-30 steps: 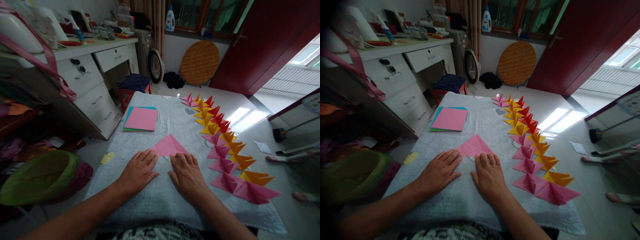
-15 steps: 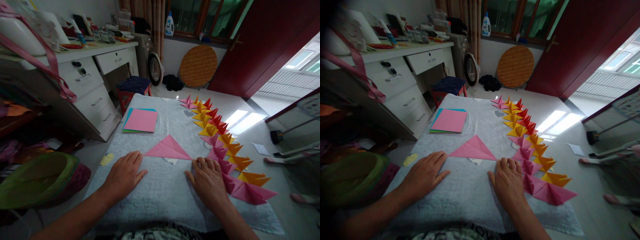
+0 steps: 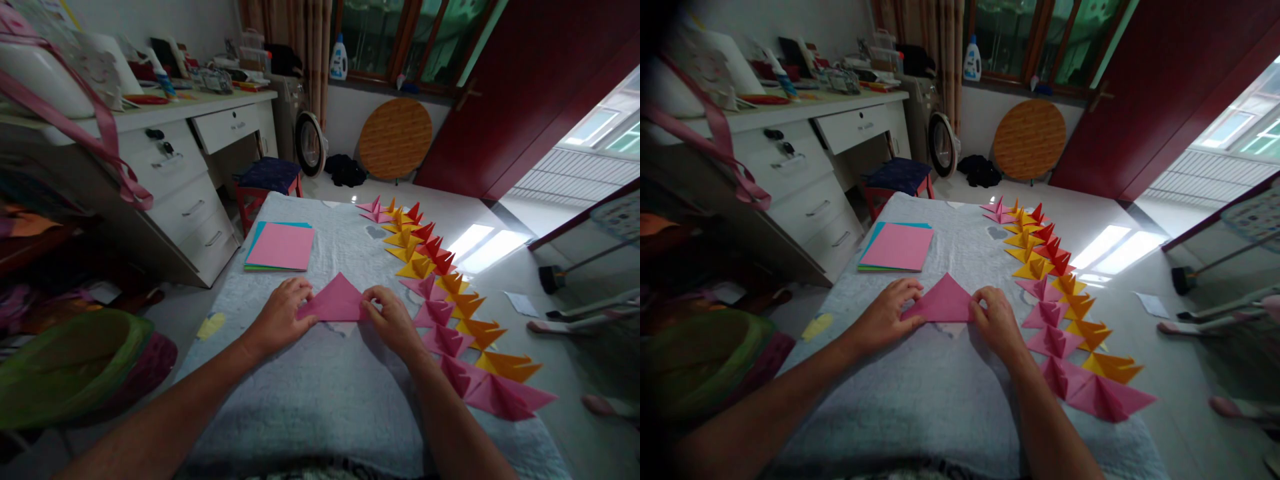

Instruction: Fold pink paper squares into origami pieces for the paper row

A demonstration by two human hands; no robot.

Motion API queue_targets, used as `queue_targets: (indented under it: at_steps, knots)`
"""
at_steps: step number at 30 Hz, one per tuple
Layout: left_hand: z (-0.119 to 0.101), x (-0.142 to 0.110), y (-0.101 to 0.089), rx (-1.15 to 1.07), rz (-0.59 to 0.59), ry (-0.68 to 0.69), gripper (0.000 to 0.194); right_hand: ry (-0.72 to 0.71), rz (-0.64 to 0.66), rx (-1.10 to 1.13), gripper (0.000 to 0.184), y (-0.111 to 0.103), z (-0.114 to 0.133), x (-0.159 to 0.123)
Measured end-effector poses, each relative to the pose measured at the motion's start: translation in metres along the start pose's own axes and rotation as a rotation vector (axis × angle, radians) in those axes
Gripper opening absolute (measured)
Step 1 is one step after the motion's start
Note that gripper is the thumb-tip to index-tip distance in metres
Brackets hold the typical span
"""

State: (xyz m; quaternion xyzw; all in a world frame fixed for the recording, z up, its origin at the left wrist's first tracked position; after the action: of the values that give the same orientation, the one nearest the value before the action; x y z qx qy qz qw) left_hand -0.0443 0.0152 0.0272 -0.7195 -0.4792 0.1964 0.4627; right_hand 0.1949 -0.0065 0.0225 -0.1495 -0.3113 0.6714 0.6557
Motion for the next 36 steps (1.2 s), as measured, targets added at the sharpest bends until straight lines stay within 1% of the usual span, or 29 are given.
queue_targets:
  at_steps: [3,4,7,9,12,13,15,17,18,19,21,22,23,24,25,27,29,32,34,36]
  knots:
    - [-0.001,-0.002,-0.006,-0.261,-0.066,0.005,0.033,0.099,-0.075,0.324,0.017,-0.001,-0.007,0.001]
    - [-0.002,-0.003,-0.008,-0.353,-0.058,-0.015,0.035,0.126,-0.089,0.429,0.020,0.000,-0.008,0.001]
    - [-0.004,-0.005,-0.011,-0.607,0.014,-0.130,0.026,0.205,-0.093,0.685,0.025,0.003,-0.008,0.001]
    - [-0.003,-0.005,-0.011,-0.723,-0.008,-0.198,0.026,0.267,-0.089,0.812,0.029,0.004,-0.007,0.000]
    - [-0.001,-0.003,-0.010,-0.884,-0.125,-0.283,0.028,0.329,-0.089,0.978,0.033,0.002,-0.004,-0.002]
    - [-0.001,-0.002,-0.009,-0.950,-0.150,-0.320,0.031,0.336,-0.086,1.020,0.035,0.002,-0.004,-0.002]
    - [0.000,0.000,-0.005,-1.076,-0.161,-0.395,0.044,0.332,-0.088,1.062,0.035,0.001,-0.004,-0.002]
    - [0.002,0.002,0.001,-1.130,-0.138,-0.444,0.058,0.309,-0.142,1.012,0.033,0.001,-0.005,-0.001]
    - [0.004,0.003,0.005,-1.113,-0.122,-0.454,0.063,0.288,-0.194,0.930,0.030,0.000,-0.007,-0.001]
    - [0.007,0.003,0.009,-1.062,-0.116,-0.453,0.064,0.256,-0.257,0.802,0.028,-0.001,-0.008,0.000]
    - [0.014,0.004,0.016,-0.908,-0.106,-0.427,0.062,0.144,-0.370,0.461,0.023,-0.002,-0.007,-0.002]
    - [0.017,0.003,0.019,-0.827,-0.115,-0.414,0.060,0.067,-0.390,0.291,0.022,-0.001,-0.005,-0.003]
    - [0.021,0.003,0.021,-0.768,-0.127,-0.405,0.058,-0.016,-0.378,0.145,0.021,0.001,-0.002,-0.005]
    - [0.023,0.003,0.023,-0.731,-0.130,-0.397,0.057,-0.098,-0.330,0.045,0.022,0.005,0.001,-0.007]
    - [0.025,0.002,0.024,-0.715,-0.124,-0.392,0.056,-0.166,-0.250,-0.019,0.023,0.009,0.005,-0.009]
    - [0.026,0.002,0.022,-0.730,-0.090,-0.385,0.056,-0.252,-0.118,-0.100,0.025,0.017,0.011,-0.013]
    - [0.024,0.001,0.017,-0.779,-0.028,-0.383,0.061,-0.282,-0.041,-0.155,0.028,0.023,0.017,-0.016]
    - [0.021,-0.001,0.010,-0.858,0.079,-0.385,0.068,-0.284,0.010,-0.223,0.028,0.027,0.021,-0.017]
    - [0.021,-0.002,0.008,-0.876,0.115,-0.381,0.065,-0.281,0.034,-0.260,0.028,0.028,0.022,-0.016]
    - [0.022,-0.004,0.008,-0.847,0.119,-0.372,0.058,-0.276,0.051,-0.283,0.028,0.029,0.022,-0.015]
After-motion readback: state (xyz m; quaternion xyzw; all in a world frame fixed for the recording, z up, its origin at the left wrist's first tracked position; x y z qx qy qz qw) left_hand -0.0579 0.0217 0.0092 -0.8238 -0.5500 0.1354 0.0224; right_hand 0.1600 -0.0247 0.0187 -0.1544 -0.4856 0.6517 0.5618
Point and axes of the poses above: each hand's wrist, its own x-axis towards the middle knuckle, its own y-axis out of the palm, z = x × y, the point moved 2 cm from there along x, towards the middle knuckle, and after that the axes turned 6 degrees about x, right-handed, at the moved point
